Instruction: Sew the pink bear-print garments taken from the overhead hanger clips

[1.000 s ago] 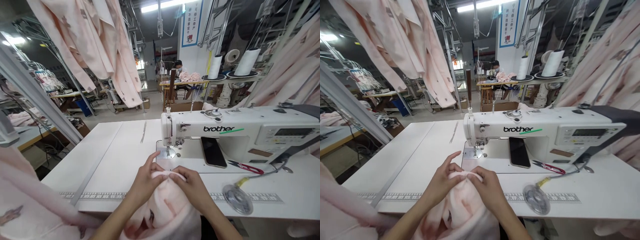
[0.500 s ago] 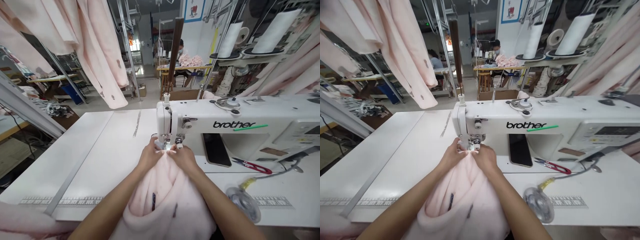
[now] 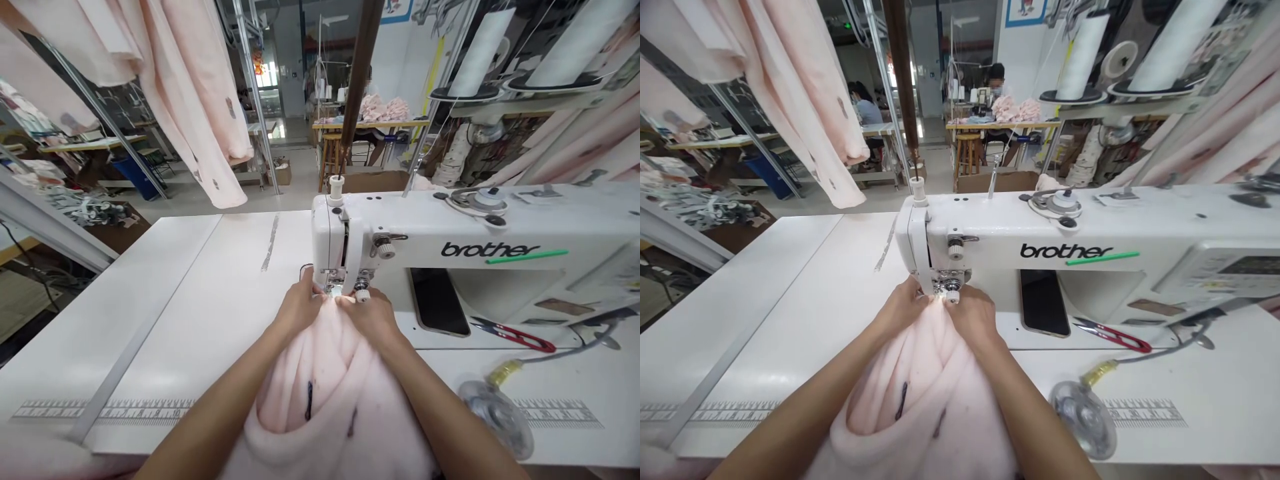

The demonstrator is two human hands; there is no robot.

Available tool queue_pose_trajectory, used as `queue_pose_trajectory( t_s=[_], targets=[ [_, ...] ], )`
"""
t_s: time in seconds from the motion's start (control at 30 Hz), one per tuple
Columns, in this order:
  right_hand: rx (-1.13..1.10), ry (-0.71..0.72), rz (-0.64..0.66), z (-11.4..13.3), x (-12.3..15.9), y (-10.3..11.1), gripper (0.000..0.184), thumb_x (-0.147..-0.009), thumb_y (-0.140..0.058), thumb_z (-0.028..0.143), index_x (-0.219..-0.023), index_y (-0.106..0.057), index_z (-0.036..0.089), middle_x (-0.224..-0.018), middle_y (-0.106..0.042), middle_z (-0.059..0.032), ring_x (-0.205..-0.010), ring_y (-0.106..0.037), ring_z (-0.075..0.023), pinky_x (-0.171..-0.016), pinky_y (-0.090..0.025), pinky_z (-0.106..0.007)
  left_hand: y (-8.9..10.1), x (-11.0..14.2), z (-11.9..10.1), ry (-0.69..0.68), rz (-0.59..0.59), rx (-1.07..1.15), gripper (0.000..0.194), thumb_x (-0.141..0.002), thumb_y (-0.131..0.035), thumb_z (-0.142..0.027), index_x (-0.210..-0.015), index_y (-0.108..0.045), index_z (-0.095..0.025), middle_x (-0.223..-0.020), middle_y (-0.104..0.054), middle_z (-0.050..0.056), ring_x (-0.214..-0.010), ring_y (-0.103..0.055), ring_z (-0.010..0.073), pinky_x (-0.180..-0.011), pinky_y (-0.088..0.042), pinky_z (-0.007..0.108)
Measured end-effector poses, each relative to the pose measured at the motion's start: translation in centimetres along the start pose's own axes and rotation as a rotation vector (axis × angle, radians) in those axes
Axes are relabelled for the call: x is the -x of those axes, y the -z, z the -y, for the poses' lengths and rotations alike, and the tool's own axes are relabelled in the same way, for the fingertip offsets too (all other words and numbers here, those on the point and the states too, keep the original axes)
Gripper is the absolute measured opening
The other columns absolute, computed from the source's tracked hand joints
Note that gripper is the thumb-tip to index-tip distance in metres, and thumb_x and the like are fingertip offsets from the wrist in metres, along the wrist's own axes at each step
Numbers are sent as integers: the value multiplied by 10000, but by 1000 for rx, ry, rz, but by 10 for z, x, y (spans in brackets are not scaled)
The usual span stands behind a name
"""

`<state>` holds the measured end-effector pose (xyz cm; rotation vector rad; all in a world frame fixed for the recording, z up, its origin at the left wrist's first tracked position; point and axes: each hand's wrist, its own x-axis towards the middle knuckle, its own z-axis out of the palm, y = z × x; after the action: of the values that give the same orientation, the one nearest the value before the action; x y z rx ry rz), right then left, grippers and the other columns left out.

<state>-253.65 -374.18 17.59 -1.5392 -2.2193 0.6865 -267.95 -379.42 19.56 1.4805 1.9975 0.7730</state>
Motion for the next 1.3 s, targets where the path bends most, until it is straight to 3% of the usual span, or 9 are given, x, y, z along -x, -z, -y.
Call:
queue_pose_trajectory(
  t_s=[0.3,0.47,0.83,1.3],
  targets=[
    [-16,-25,-3,2,0,-1,175,-782,-557,298,-687,-633,172,-657,-633,-43,-603,-566,-173,-531,-341,-245,3,0,2,-37,2,-69,166,-735,-435,-93,-865,-477,-188,-853,-645,25,-759,-591,188,-627,-389,261],
    [-29,-2,-41,3,0,-1,146,-777,-554,271,-705,-645,183,-672,-648,-40,-626,-584,-177,-534,-349,-238,2,-2,4,-68,1,-91,237,-731,-414,-64,-922,-476,-190,-905,-646,41,-812,-593,202,-662,-398,267],
    [-17,24,-110,4,3,-4,153,-783,-536,283,-737,-654,197,-708,-669,-33,-664,-599,-184,-557,-373,-240,2,-2,5,-87,-7,-96,178,-764,-410,-86,-901,-463,-184,-883,-640,55,-764,-590,182,-655,-409,252],
    [50,2,-116,4,1,-9,203,-807,-526,311,-668,-597,181,-666,-641,-36,-628,-575,-167,-538,-331,-237,-3,-7,6,-118,-51,-202,287,-777,-405,-80,-1039,-490,-162,-893,-657,69,-812,-612,222,-657,-417,269]
  ],
)
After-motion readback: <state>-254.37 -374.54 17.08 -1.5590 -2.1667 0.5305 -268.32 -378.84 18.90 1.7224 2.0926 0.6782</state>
